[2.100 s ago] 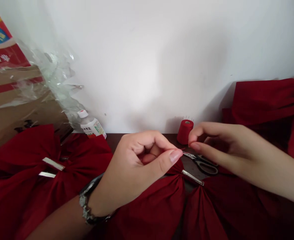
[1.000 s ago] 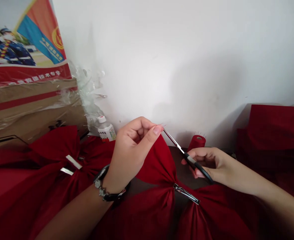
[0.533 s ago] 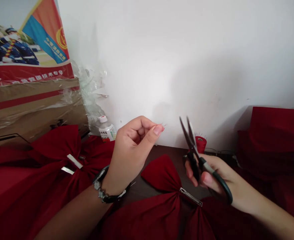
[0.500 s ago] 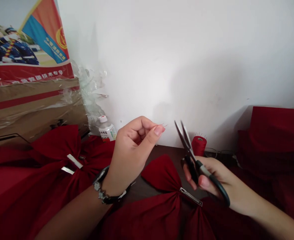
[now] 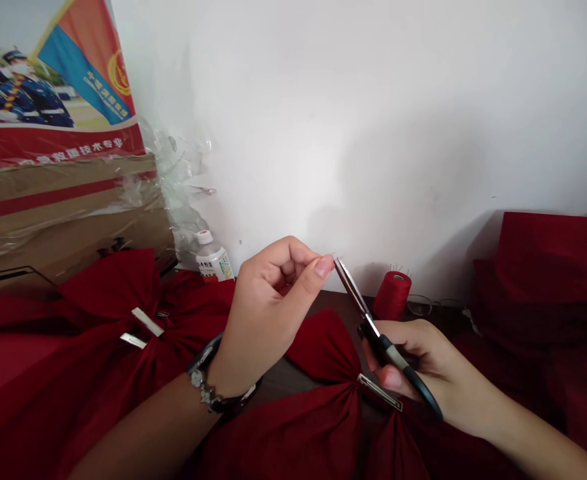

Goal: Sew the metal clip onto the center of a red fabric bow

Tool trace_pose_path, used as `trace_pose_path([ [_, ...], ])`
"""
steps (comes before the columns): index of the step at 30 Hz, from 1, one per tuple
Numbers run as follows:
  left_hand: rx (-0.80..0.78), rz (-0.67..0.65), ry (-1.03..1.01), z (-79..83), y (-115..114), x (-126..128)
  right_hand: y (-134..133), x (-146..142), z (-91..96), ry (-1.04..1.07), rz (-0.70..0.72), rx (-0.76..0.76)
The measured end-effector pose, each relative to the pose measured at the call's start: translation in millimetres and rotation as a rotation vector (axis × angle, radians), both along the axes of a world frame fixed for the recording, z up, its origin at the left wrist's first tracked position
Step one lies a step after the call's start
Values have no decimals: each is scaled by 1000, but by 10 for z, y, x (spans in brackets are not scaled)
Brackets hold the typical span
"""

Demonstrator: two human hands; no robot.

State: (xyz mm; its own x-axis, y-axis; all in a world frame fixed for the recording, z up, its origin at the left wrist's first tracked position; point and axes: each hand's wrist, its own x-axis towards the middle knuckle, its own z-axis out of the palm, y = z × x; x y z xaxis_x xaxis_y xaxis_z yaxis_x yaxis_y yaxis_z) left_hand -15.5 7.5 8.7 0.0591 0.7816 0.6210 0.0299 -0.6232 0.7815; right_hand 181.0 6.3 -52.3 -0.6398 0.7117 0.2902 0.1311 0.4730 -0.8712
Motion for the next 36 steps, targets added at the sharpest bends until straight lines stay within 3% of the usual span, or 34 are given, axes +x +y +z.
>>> trace_pose_path([
  [15, -23, -37, -8, -10, 14, 2, 17, -21, 11, 14, -69, 71],
  [28, -44, -62, -36, -24, 17, 22, 28, -25, -77, 54, -48, 44],
  [36, -42, -75, -34, -29, 19, 27, 21, -44, -40, 58, -51, 65],
])
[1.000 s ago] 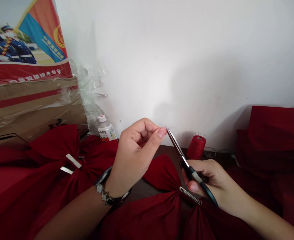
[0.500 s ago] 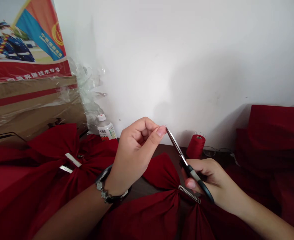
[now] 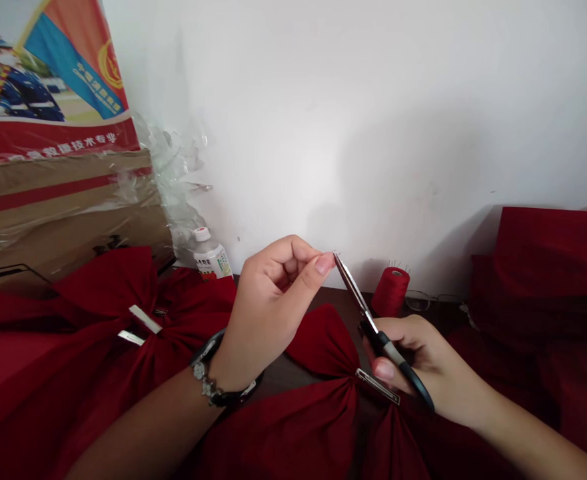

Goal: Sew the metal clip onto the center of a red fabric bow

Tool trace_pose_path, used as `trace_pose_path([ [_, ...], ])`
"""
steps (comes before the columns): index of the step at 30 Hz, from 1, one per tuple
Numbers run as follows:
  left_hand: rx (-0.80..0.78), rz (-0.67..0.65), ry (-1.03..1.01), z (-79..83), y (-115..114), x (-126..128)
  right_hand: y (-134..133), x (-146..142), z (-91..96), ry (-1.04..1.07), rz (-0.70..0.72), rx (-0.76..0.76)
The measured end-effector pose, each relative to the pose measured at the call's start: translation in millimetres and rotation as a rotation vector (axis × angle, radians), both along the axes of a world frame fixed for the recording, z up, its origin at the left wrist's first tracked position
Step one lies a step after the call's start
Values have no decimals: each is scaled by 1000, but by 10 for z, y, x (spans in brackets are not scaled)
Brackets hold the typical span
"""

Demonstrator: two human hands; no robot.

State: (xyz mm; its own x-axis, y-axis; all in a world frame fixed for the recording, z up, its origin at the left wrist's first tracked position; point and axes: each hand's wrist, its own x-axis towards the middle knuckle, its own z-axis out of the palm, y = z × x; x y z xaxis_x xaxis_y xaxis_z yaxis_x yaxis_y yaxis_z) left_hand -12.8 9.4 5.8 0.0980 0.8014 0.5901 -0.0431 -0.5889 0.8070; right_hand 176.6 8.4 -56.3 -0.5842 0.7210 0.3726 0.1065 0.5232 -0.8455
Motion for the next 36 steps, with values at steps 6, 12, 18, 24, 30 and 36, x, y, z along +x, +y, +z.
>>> trace_pose_path([
  [6, -48, -37, -24, 7, 17, 1, 12, 18, -22, -5, -20, -2],
  [12, -120, -72, -33, 27, 11, -6, 3, 1, 1, 20, -18, -8],
  [18, -130, -84, -54, 39, 16, -26, 20, -3, -6, 46, -6, -49],
  [24, -115, -58, -62, 9, 44, -20, 9, -7, -22, 56, 25, -69],
  [30, -78, -16, -9, -7, 58, 0, -9, -18, 1, 61, 33, -75],
  [36, -60, 3, 113, 6, 35, 39, -16, -23, 56, 64, -3, -70],
])
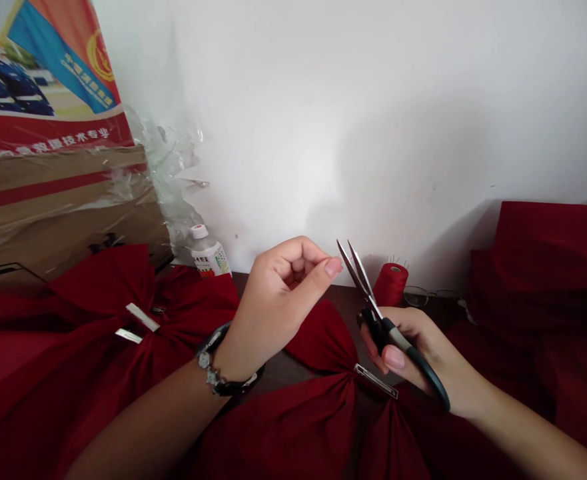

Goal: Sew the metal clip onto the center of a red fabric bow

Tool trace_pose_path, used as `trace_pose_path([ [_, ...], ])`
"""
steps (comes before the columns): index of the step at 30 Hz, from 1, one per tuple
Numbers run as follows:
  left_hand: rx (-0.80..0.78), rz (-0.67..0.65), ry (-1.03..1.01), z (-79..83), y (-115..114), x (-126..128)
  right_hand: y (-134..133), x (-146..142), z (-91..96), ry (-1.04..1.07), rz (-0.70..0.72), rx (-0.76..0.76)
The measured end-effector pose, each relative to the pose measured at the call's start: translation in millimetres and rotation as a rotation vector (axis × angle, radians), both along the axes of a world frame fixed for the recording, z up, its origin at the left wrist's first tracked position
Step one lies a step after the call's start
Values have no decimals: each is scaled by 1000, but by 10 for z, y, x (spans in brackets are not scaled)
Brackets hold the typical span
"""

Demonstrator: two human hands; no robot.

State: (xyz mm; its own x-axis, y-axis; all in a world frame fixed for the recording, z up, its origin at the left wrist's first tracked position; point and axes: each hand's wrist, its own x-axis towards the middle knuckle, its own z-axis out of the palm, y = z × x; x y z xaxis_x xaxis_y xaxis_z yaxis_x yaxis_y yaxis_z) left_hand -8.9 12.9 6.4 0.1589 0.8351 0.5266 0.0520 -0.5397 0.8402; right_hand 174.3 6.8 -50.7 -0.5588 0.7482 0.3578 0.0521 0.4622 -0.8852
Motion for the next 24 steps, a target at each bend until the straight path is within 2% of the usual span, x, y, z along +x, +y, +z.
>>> trace_pose_path([
  [24, 36, 34, 52, -1, -9, 25, 26, 33, -66, 24, 14, -45],
])
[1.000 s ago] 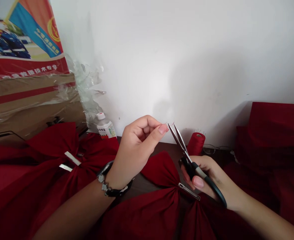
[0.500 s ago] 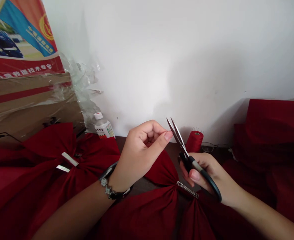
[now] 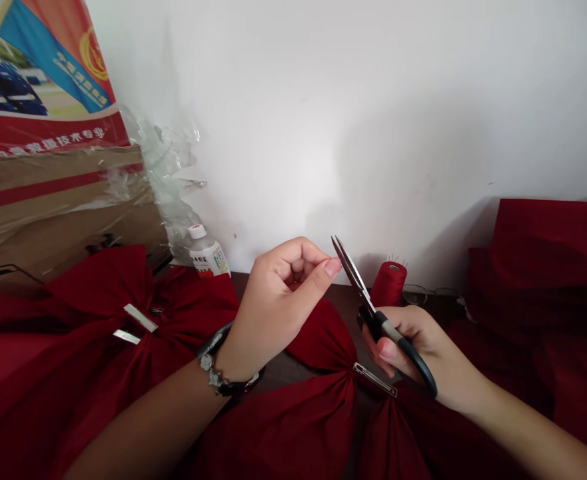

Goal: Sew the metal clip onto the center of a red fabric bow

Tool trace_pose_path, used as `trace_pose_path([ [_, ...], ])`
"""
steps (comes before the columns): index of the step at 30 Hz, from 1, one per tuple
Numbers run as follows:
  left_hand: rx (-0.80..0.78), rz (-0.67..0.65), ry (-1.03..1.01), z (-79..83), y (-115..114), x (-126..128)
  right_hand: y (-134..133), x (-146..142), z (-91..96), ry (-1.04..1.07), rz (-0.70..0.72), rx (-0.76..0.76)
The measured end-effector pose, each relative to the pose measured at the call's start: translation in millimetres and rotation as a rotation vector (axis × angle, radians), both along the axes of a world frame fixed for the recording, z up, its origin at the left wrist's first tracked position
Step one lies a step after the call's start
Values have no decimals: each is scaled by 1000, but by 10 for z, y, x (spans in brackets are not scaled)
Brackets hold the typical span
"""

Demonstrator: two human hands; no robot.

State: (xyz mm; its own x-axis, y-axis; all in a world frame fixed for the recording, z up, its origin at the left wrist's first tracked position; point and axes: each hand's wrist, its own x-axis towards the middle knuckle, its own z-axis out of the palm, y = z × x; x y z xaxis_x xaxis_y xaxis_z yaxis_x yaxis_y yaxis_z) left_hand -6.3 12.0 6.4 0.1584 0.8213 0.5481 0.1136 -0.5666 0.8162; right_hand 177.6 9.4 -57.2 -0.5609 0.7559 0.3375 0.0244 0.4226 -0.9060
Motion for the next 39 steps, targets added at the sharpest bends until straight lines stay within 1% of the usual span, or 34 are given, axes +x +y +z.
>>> trace_pose_path([
  [7, 3, -9, -6, -4, 17, -16, 13, -2, 17, 19, 9, 15],
  [11, 9, -7, -16, -3, 16, -20, 8, 3, -8, 24, 9, 10],
  [15, 13, -25, -35, -2, 18, -21, 41, 23, 3, -24, -39, -7],
  [17, 13, -40, -43, -3, 20, -19, 107, 79, 40, -160, -112, 3],
  [18, 8, -49, -42, -5, 20, -17, 158, 124, 58, -280, -171, 15],
  [20, -16, -76, -30, -9, 18, -6, 292, 246, 68, -622, -335, 59],
  [22, -54, -115, -3, -16, 10, 14, 451, 385, 22, -999, -474, 106],
  [23, -75, -140, 16, -21, 2, 27, 529, 451, -24, -1161, -513, 121],
  [25, -110, -190, 63, -35, -16, 58, 659, 552, -141, -1358, -501, 117],
  [27, -133, -232, 118, -52, -35, 91, 740, 601, -259, -1446, -439, 107],
  [30, -151, -277, 192, -84, -48, 133, 781, 598, -364, -1490, -387, 91],
  [35, -167, -331, 277, -129, -32, 172, 783, 576, -349, -1498, -404, 78],
  [39, -147, -332, 308, -145, -23, 188, 785, 612, -304, -1503, -413, 90],
])
